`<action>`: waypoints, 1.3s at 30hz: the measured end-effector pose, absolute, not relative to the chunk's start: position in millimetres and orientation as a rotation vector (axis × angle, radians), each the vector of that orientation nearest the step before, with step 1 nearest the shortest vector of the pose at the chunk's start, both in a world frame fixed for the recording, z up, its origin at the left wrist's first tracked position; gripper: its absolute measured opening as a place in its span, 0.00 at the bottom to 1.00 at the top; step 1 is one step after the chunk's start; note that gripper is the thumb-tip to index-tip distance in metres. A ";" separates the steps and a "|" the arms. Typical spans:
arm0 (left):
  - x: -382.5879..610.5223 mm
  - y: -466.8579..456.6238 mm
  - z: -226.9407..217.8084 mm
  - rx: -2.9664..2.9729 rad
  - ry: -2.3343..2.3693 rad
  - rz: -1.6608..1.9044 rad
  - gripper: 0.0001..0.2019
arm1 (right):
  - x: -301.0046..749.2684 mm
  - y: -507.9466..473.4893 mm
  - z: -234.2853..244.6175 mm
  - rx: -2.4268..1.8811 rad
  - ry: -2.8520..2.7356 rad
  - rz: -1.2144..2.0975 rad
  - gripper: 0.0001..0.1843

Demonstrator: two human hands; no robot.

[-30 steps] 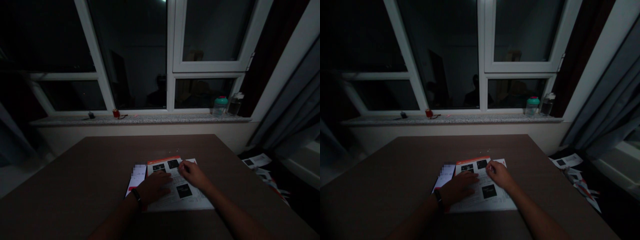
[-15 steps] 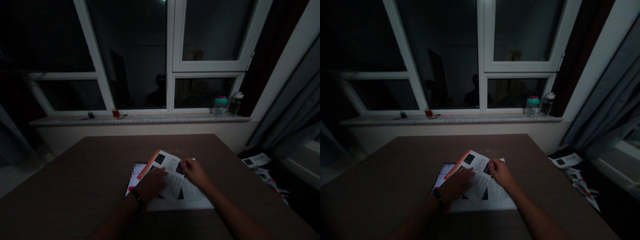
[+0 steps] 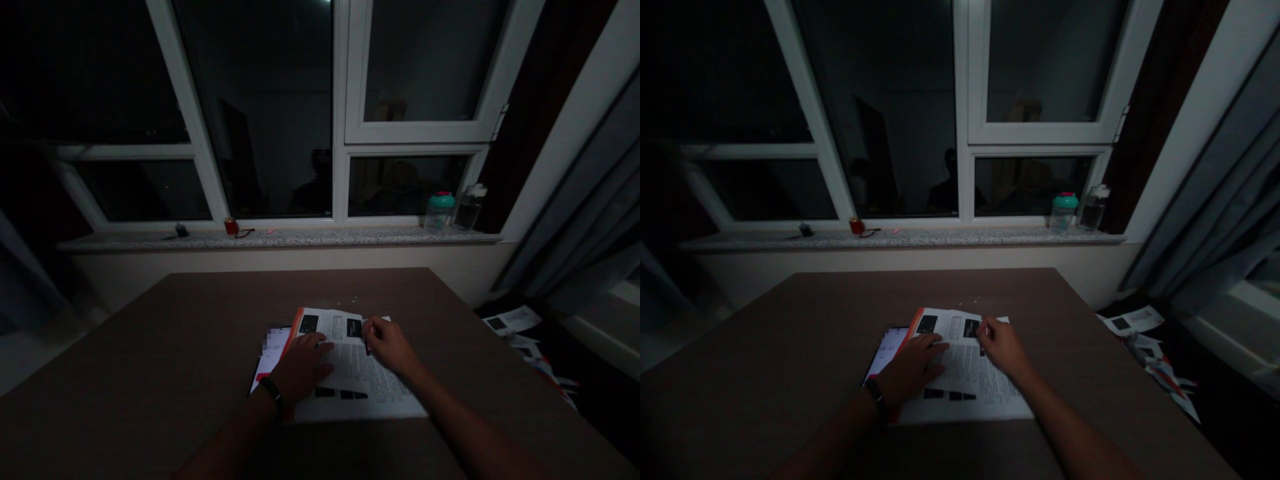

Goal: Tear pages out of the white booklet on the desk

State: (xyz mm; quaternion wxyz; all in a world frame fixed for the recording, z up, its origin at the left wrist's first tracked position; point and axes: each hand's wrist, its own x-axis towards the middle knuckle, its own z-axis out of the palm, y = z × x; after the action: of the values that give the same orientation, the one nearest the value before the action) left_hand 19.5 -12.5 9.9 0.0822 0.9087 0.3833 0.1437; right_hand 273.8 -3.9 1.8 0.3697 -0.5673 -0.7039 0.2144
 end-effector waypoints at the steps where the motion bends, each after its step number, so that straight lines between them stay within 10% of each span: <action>1: 19.5 -12.8 10.7 2.709 1.148 0.424 0.19 | 273.9 -3.7 1.4 -1.452 -1.813 0.548 0.10; 24: 20.7 -16.9 20.4 2.662 0.932 0.414 0.18 | 298.1 3.4 6.6 -1.528 -1.918 0.395 0.05; 39: 26.6 -28.6 24.9 2.395 0.800 0.377 0.23 | 279.4 -9.4 8.1 -0.977 -1.668 0.964 0.24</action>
State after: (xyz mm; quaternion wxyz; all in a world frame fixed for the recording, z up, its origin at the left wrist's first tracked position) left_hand 26.6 -28.6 24.9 0.2900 0.8978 0.2998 0.1413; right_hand 279.4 -9.4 8.1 0.4714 -0.3988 -0.6811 0.3935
